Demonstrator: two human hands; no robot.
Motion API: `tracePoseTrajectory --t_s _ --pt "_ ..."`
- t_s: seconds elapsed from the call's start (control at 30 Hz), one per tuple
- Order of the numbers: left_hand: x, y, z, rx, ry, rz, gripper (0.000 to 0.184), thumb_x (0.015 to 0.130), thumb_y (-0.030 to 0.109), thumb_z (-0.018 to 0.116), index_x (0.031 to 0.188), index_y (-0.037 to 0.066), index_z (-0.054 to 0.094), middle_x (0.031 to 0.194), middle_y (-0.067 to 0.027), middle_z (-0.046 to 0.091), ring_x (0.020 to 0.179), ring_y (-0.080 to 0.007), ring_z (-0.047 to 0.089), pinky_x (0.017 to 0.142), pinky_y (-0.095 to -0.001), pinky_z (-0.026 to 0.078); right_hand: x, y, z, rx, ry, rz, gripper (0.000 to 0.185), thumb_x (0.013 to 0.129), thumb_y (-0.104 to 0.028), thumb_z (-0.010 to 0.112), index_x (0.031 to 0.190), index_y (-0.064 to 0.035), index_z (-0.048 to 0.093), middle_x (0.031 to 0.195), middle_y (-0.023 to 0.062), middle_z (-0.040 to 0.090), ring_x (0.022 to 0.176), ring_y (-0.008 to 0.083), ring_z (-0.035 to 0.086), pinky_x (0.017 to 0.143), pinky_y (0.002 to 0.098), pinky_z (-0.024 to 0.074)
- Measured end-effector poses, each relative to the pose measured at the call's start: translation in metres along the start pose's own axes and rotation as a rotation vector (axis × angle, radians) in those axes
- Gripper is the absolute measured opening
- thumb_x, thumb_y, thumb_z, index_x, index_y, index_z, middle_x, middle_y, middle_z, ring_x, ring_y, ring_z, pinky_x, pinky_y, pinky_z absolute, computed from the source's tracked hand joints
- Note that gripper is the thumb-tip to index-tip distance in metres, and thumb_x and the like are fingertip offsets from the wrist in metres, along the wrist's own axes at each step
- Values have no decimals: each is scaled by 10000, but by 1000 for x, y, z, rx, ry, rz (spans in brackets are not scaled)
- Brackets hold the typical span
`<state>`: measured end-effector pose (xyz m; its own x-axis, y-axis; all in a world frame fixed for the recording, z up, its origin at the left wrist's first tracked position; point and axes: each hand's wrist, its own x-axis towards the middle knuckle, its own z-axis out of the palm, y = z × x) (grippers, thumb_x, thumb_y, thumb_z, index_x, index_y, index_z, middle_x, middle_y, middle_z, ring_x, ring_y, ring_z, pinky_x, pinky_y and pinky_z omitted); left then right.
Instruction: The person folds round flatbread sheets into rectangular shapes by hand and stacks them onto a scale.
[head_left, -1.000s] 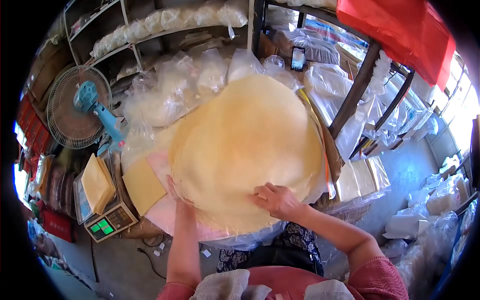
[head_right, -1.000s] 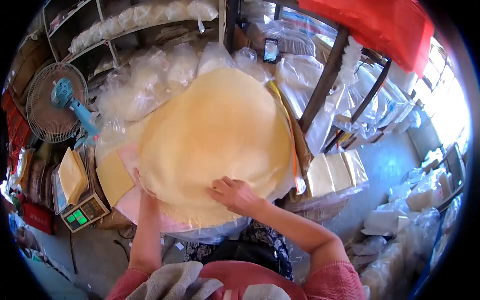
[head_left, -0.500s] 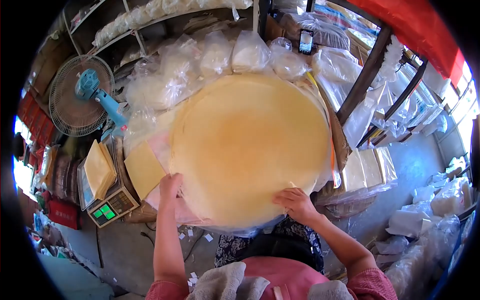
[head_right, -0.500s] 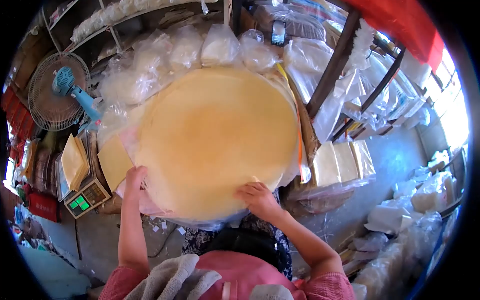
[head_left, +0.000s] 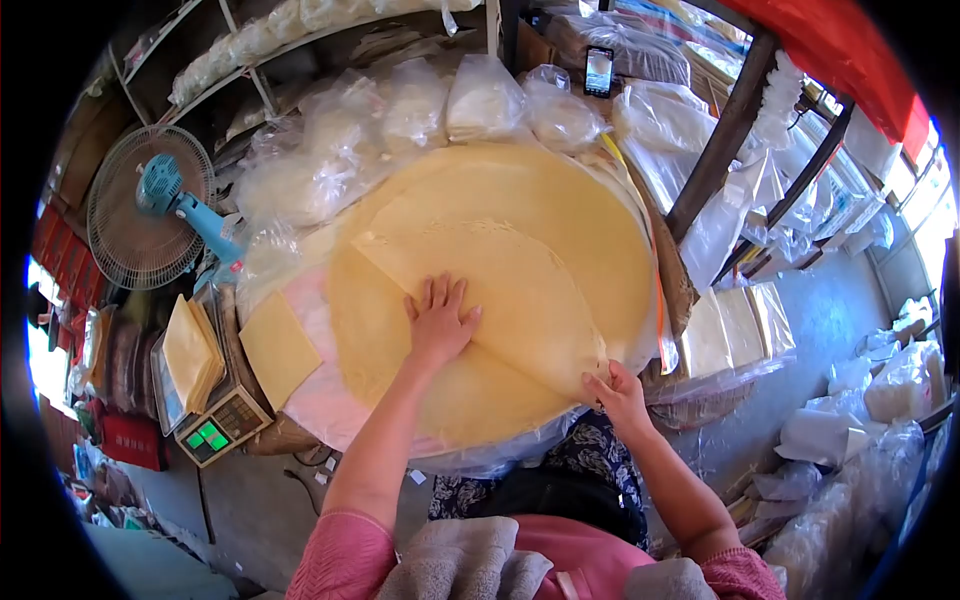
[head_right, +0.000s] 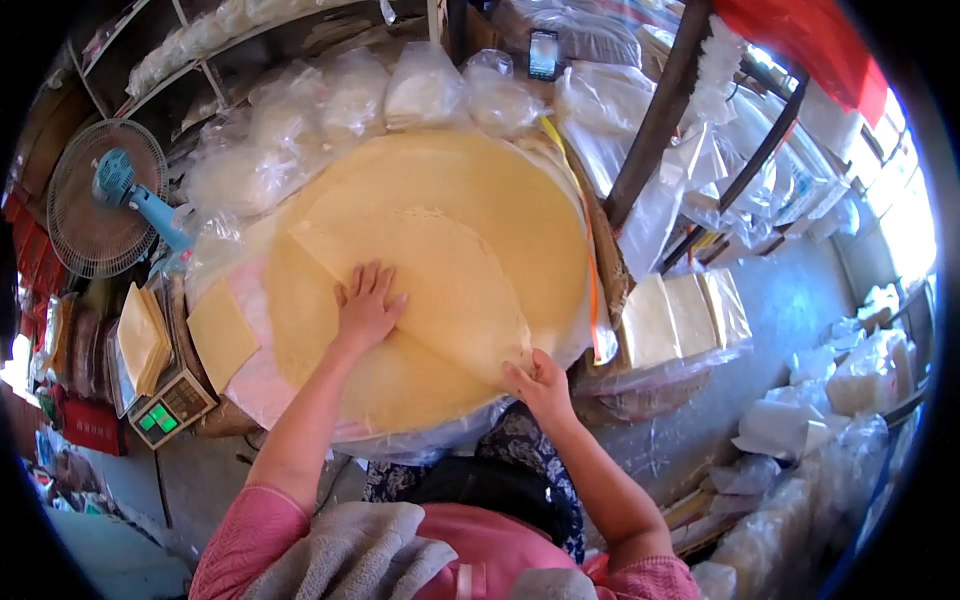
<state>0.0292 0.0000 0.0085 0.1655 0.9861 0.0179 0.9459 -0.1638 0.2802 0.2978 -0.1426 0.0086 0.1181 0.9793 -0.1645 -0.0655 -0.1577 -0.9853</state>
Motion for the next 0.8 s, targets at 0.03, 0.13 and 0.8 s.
tracePoseTrajectory --t_s 0.03,0.13,0.8 --pt "2 -1 -1 14 -12 3 598 930 467 450 1437 163 365 1548 -75 221 1441 -293 136 1120 -605 54 -2 0 4 26 0 -16 194 908 -116 611 1070 -14 584 868 -6 615 735 60 558 644 222 461" --pt "6 1 -6 26 -9 14 617 924 487 447 1433 146 372 1557 -71 201 1444 -290 124 1121 -603 53 -3 19 27 67 -41 226 260 898 -93 618 1145 -44 550 909 15 628 755 101 595 656 250 497" --pt "-64 0 8 124 296 108 619 910 505 471 1420 162 398 1490 -125 335 1390 -402 219 1090 -640 108 136 -54 0 -1096 357 -5 388 714 -369 771 841 -39 612 857 139 658 809 237 650 689 343 495"
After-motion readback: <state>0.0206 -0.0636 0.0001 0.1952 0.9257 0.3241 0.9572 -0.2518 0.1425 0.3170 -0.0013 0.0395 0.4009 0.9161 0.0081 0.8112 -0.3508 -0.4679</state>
